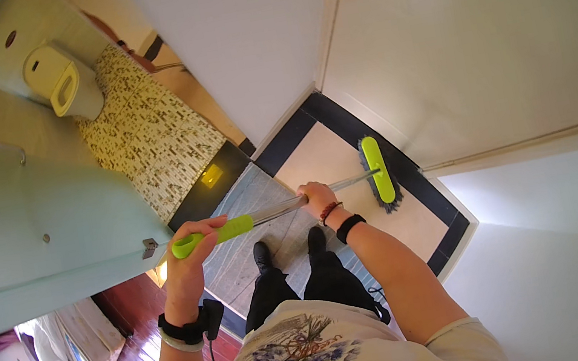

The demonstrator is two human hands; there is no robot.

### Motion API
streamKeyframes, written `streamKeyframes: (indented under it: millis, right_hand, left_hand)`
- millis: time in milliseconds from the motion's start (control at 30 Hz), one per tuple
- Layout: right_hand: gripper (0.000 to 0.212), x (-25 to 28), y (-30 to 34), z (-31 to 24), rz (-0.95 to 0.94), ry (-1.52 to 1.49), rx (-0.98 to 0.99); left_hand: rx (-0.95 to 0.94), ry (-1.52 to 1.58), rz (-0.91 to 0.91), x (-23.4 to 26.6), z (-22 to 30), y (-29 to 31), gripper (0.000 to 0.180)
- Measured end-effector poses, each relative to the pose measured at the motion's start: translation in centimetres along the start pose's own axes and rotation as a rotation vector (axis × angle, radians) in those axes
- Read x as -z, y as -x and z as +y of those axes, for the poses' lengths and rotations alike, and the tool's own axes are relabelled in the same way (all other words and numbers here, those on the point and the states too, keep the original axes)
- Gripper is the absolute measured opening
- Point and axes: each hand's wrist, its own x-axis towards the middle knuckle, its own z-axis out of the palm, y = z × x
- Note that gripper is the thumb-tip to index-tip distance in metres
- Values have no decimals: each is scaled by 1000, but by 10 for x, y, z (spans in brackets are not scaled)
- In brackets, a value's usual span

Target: Mopping the floor in a bedroom and near the bathroom entrance.

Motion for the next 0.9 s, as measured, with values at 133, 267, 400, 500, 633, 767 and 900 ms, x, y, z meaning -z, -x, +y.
streamKeyframes:
  millis: [133,267,400,500,633,767,900]
  right_hand:
    - [6,-6,-46,-27,-99,35,126]
    - [5,-14,-75,-35,-13,83,117]
    - [8,-35,-78,-24,168,-29,69]
    - [9,-46,-67,-30,79,5,56]
    - [10,-58,-52,-39,-19,39,62]
    - [10,-71,-34,-64,-56,89,135]
    - [10,-82,-16,-94,-112,72,278]
  left_hand:
    - [-44,21,155,16,2,17,6]
    - [-79,-17,153,20,-10,24,14]
    - [-107,-172,87,23,-30,31,22]
    - [-107,-227,93,33,-40,45,23]
    - [-98,-276,108,41,-43,67,23]
    - [-122,-321,135,59,-40,95,23]
    - [-76,-317,198,76,-23,126,22]
